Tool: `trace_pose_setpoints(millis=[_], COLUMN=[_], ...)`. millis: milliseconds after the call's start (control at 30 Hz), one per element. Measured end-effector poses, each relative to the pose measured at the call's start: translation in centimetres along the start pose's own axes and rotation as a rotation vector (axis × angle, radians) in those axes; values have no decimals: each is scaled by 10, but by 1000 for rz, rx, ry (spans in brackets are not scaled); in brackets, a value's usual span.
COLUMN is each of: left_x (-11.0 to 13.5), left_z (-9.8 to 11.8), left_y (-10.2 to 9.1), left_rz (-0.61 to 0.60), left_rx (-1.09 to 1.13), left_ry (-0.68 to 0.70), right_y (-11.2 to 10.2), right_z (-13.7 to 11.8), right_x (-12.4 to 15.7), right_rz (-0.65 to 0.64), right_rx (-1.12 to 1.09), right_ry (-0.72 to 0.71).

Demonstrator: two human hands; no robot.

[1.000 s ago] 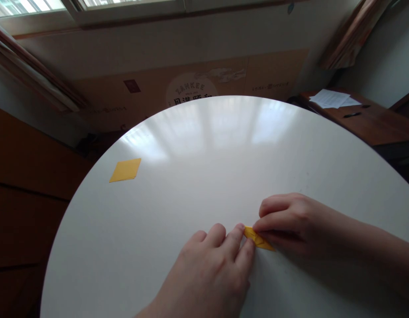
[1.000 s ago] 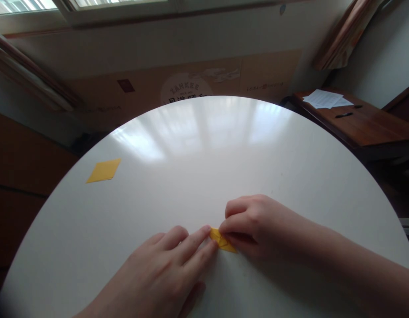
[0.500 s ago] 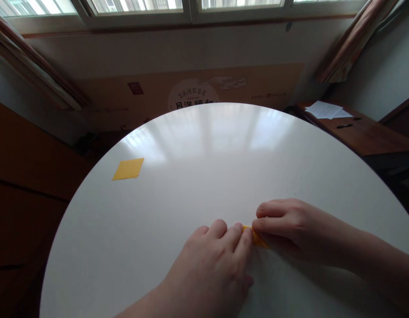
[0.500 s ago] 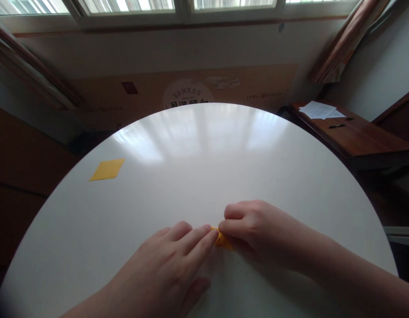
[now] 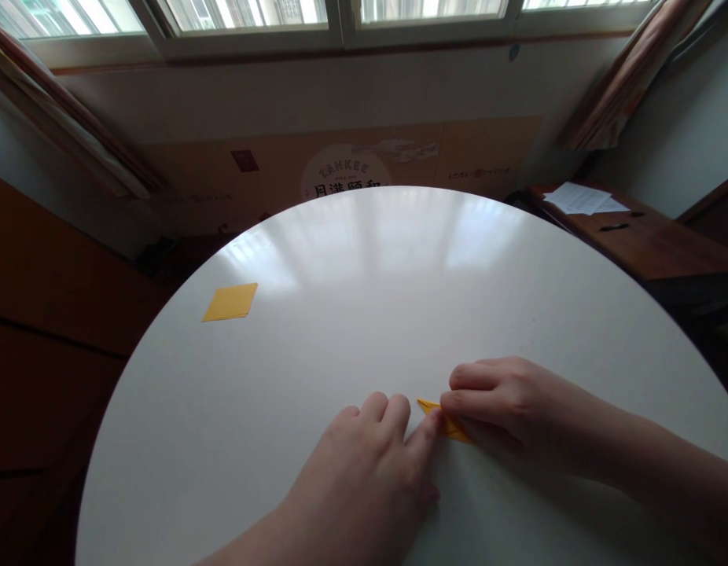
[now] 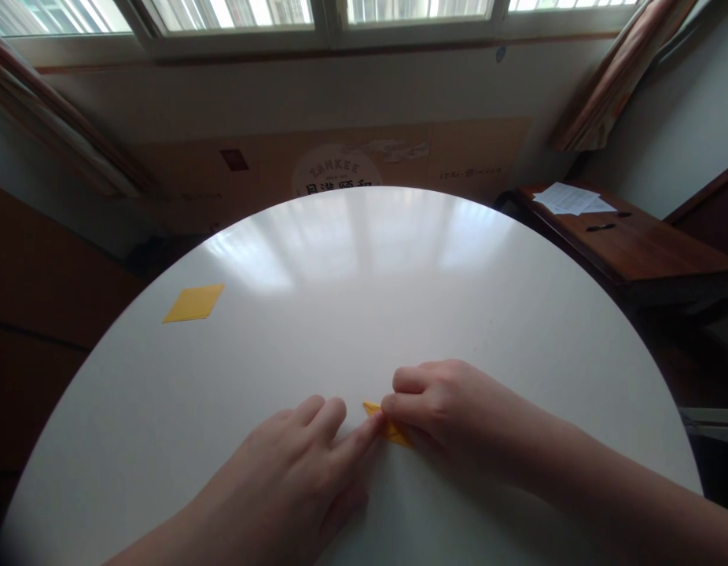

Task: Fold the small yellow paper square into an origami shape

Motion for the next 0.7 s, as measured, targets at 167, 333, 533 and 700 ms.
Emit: trace_pose_setpoints(millis=[167, 333, 533, 700], left_x=[1, 1, 4, 6], left_z=[-1, 0, 1, 2], left_y=[1, 1, 3, 4], left_rz=[14, 27, 54, 107], left_rx=[-5, -19, -8, -27], left_ry=[18, 18, -5, 25], right_y=[2, 3, 4, 3], right_z=[2, 3, 2, 1], right_x=[-5, -7, -10, -11], right_rz=[17, 0, -14, -42], right_rx=[10, 24, 71, 114], right_ry=[-22, -29, -40, -41])
Point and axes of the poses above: each hand's wrist, its own x-axis away from the middle knuckle, its own y-axis out of the palm, z = x × y, the point moved 2 cm from there along -x, towards the middle knuckle, and after that the axes turned 6 degrees about -y, right-handed, at the moved point
